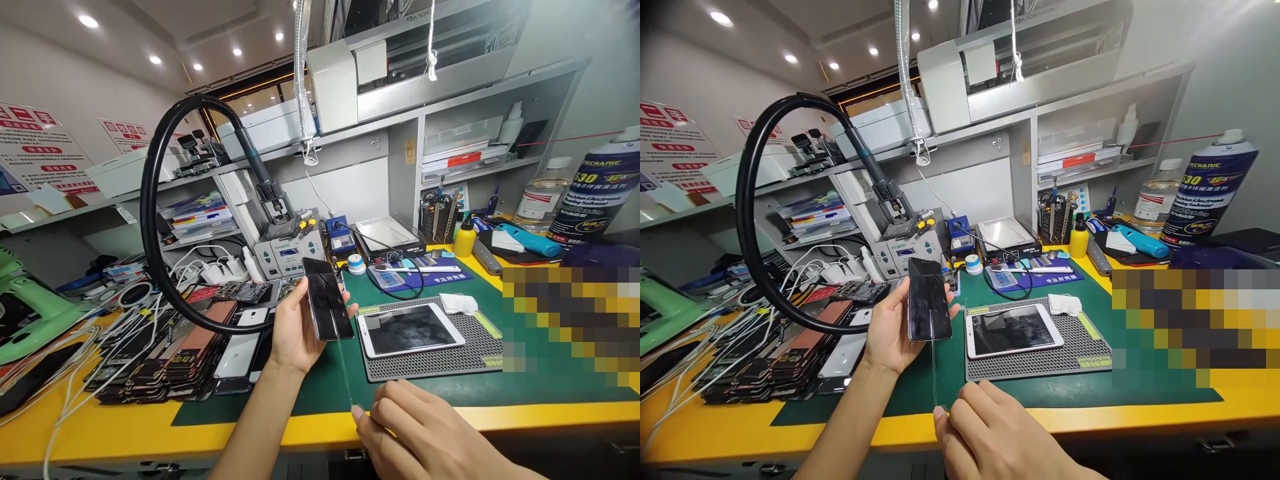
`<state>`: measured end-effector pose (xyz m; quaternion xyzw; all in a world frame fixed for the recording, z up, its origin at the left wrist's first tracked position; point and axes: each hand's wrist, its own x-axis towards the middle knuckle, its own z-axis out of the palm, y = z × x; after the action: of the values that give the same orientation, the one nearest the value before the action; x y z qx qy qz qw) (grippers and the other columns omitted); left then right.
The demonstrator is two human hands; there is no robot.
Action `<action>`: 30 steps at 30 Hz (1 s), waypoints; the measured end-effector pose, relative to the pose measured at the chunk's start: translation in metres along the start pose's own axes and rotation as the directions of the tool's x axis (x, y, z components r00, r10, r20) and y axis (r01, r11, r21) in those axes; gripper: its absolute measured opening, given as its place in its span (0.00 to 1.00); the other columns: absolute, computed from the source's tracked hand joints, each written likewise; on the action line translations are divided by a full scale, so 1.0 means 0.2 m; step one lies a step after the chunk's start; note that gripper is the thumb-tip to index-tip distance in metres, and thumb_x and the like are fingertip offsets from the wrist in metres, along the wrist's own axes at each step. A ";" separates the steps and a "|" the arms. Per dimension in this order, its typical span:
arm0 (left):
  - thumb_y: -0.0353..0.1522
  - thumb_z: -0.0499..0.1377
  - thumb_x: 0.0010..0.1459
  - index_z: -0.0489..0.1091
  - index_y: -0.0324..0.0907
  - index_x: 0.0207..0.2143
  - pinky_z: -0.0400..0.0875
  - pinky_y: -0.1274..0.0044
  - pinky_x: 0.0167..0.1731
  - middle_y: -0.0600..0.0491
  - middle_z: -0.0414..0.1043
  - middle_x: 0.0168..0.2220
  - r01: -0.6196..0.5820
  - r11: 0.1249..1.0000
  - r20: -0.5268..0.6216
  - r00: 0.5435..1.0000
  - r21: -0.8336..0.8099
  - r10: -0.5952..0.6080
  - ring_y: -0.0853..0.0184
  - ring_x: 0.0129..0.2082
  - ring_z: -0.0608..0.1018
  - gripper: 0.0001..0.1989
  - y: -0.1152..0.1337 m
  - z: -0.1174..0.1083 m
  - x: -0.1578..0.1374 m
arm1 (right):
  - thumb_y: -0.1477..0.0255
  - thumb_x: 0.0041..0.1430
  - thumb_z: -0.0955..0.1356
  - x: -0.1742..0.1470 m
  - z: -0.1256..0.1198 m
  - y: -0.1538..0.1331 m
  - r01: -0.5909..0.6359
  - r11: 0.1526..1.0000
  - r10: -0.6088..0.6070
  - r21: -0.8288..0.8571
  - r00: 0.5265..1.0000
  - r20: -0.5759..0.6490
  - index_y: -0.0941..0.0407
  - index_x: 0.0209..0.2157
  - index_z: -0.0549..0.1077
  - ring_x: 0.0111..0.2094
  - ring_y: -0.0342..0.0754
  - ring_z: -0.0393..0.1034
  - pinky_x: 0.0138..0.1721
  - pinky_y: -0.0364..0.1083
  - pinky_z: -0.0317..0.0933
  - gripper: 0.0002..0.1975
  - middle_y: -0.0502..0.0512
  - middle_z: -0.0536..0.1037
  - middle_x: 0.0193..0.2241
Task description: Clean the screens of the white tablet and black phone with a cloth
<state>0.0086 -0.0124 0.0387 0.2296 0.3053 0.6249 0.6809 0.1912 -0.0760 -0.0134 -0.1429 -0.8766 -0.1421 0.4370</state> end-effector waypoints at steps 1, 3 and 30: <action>0.39 0.54 0.68 0.74 0.31 0.49 0.78 0.55 0.46 0.36 0.80 0.42 -0.005 1.000 -0.004 1.000 -0.002 0.005 0.52 0.39 0.84 0.20 0.00 0.00 0.00 | 0.86 0.60 0.66 -0.01 0.00 0.00 -0.001 1.000 0.001 0.001 1.000 0.004 0.60 0.29 0.73 0.23 0.45 0.57 0.23 0.47 0.53 0.09 0.50 0.66 0.20; 0.39 0.54 0.67 0.73 0.32 0.50 0.78 0.54 0.46 0.36 0.80 0.43 -0.017 1.000 -0.012 1.000 -0.008 0.017 0.52 0.40 0.84 0.20 0.00 0.00 0.01 | 0.86 0.60 0.66 -0.02 -0.01 -0.01 -0.001 1.000 0.001 0.007 1.000 0.012 0.60 0.28 0.74 0.23 0.45 0.57 0.23 0.47 0.52 0.10 0.50 0.66 0.20; 0.38 0.62 0.63 0.73 0.38 0.28 0.76 0.53 0.52 0.50 0.75 0.27 -0.212 0.966 -0.123 0.973 -0.144 0.195 0.62 0.33 0.81 0.14 0.07 -0.02 0.04 | 0.89 0.61 0.66 -0.23 -0.21 0.03 -0.306 0.925 0.322 0.224 0.946 -0.038 0.64 0.51 0.74 0.32 0.45 0.68 0.31 0.45 0.66 0.18 0.59 0.75 0.33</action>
<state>-0.0044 -0.0034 0.0451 0.1714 0.2664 0.7252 0.6114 0.2503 -0.0926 -0.0261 -0.2280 -0.8357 0.0205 0.4992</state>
